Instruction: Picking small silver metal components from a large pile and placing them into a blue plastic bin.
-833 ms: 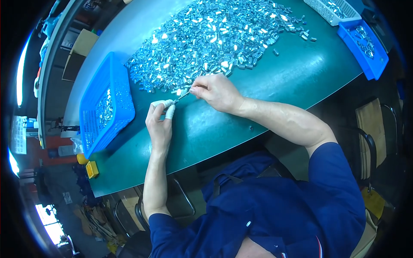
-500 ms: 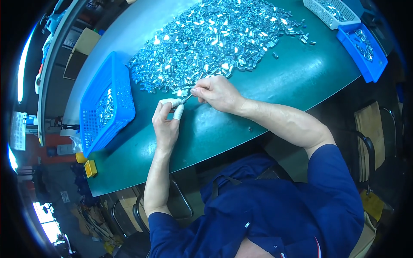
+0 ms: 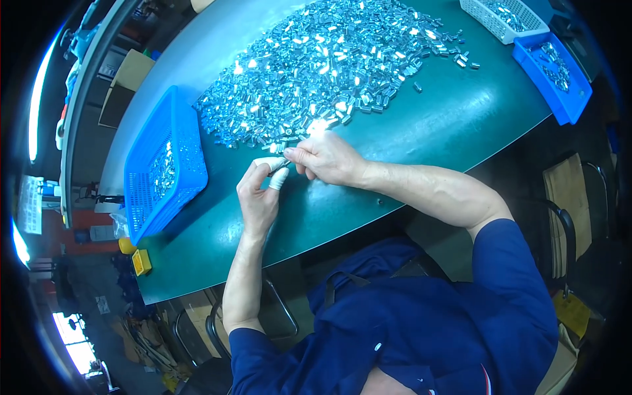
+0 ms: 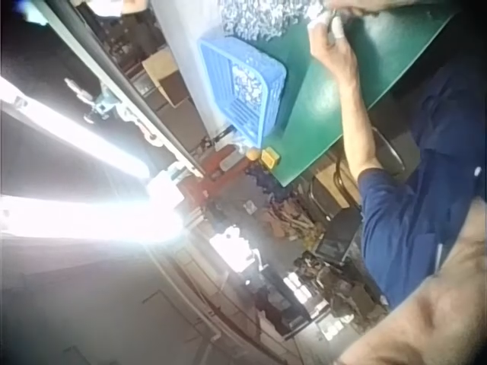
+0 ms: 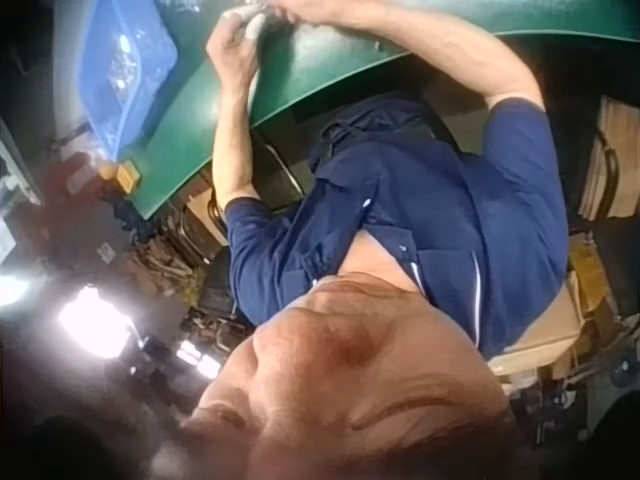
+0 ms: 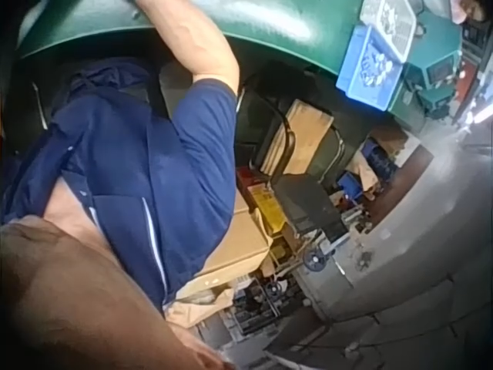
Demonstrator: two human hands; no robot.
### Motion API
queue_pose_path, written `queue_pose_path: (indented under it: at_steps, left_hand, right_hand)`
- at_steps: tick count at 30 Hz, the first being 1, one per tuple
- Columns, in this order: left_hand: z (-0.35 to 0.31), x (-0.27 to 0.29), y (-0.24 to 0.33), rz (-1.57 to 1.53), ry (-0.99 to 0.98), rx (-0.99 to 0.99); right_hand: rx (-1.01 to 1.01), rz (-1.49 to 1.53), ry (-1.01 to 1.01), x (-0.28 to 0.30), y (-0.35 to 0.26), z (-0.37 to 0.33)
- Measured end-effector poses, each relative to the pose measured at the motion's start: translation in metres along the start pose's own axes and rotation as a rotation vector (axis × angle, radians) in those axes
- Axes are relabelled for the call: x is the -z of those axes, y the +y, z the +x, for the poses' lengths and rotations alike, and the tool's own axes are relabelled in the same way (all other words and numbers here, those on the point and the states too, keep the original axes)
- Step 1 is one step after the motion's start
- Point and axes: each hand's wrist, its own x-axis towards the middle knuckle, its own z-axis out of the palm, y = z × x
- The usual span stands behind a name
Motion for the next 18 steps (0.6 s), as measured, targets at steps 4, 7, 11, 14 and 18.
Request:
queue_pose_path:
  at_steps: [4, 7, 11, 14, 18]
  left_hand:
    - [0.001, -0.005, 0.002, 0.039, 0.022, -0.027]
    - [-0.006, -0.003, 0.0, 0.022, -0.002, 0.042]
    - [-0.011, 0.013, 0.004, 0.029, -0.045, 0.08]
    - [-0.012, 0.044, -0.001, 0.133, 0.023, 0.049]
    - [0.002, 0.128, -0.028, 0.411, 0.296, 0.04]
  right_hand:
    - [-0.036, 0.06, 0.001, -0.007, 0.009, 0.001]
    - [-0.037, 0.037, -0.02, -0.01, 0.011, 0.0]
    - [0.135, -0.058, 0.042, -0.012, 0.009, 0.0]
    - [0.209, -0.064, 0.135, -0.004, 0.007, -0.001]
    - [0.117, 0.035, 0.244, 0.009, 0.012, 0.01]
